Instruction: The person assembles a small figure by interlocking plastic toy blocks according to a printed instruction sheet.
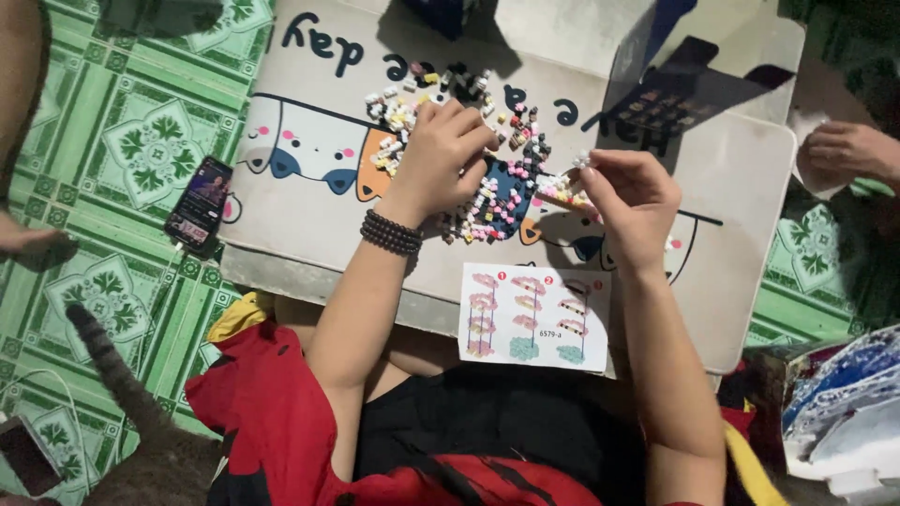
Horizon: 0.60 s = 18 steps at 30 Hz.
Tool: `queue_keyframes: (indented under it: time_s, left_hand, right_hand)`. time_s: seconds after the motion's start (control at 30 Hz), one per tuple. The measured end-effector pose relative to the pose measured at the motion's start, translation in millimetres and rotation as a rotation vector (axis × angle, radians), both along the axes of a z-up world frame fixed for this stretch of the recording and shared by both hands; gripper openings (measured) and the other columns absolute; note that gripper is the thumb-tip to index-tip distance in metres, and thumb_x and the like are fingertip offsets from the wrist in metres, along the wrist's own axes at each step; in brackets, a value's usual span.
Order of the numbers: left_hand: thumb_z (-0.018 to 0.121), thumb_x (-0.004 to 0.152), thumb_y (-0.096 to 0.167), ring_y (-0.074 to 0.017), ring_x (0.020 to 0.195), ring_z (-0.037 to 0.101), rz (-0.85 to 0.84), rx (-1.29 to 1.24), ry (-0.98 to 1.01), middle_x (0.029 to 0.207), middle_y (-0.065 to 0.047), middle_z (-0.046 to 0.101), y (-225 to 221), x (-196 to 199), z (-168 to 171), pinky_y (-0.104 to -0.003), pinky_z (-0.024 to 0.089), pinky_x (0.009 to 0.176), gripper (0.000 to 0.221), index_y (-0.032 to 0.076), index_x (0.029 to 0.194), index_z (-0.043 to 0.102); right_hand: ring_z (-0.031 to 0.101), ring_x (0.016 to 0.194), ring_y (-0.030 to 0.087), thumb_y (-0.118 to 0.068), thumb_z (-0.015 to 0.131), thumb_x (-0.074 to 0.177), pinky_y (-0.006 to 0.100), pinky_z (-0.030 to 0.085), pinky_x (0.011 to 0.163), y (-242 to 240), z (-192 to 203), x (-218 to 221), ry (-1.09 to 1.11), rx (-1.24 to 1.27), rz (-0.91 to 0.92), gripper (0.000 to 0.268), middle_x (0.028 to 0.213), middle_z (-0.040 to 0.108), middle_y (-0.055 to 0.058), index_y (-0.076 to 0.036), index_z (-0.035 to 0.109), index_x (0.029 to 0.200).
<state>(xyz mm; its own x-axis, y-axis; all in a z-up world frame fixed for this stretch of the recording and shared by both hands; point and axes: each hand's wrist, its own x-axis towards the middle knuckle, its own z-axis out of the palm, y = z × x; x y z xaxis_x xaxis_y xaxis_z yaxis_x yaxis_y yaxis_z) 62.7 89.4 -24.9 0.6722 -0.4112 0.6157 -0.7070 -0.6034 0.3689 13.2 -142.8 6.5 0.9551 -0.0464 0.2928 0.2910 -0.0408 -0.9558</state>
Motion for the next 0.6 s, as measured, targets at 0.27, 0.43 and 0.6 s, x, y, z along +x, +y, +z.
queue_keyframes:
  time_s: [0.27,0.43,0.6]
  left_hand:
    - [0.067,0.08,0.021,-0.0208,0.091,0.045,0.024,0.198,0.07,0.089,0.0,0.056,-3.0,-1.8,1.7,-0.038,0.031,0.079,0.007,0.017,0.082,0.062]
    - [0.069,0.082,0.013,-0.0256,0.095,0.043,-0.012,0.271,0.122,0.098,-0.004,0.057,-4.3,-2.8,5.7,-0.042,0.032,0.078,0.012,0.014,0.09,0.061]
    - [0.065,0.09,0.008,-0.0232,0.09,0.045,-0.055,0.147,0.07,0.095,-0.004,0.058,-11.3,-4.9,16.6,-0.035,0.033,0.075,0.012,0.01,0.097,0.055]
  right_hand:
    - [0.063,0.086,0.018,0.007,0.064,0.088,0.027,0.055,0.077,25.8,3.9,-19.3,0.003,-0.052,0.089,0.023,0.096,0.063,0.015,0.005,0.06,0.11]
    - [0.065,0.084,0.021,0.005,0.06,0.092,0.027,0.057,0.08,24.2,2.6,-22.8,0.041,-0.054,0.116,0.015,0.095,0.061,0.016,0.004,0.057,0.106]
    - [0.066,0.086,0.023,0.005,0.058,0.093,0.029,0.058,0.084,25.4,-5.6,-22.8,-0.022,-0.008,0.132,0.02,0.099,0.061,0.016,0.003,0.054,0.112]
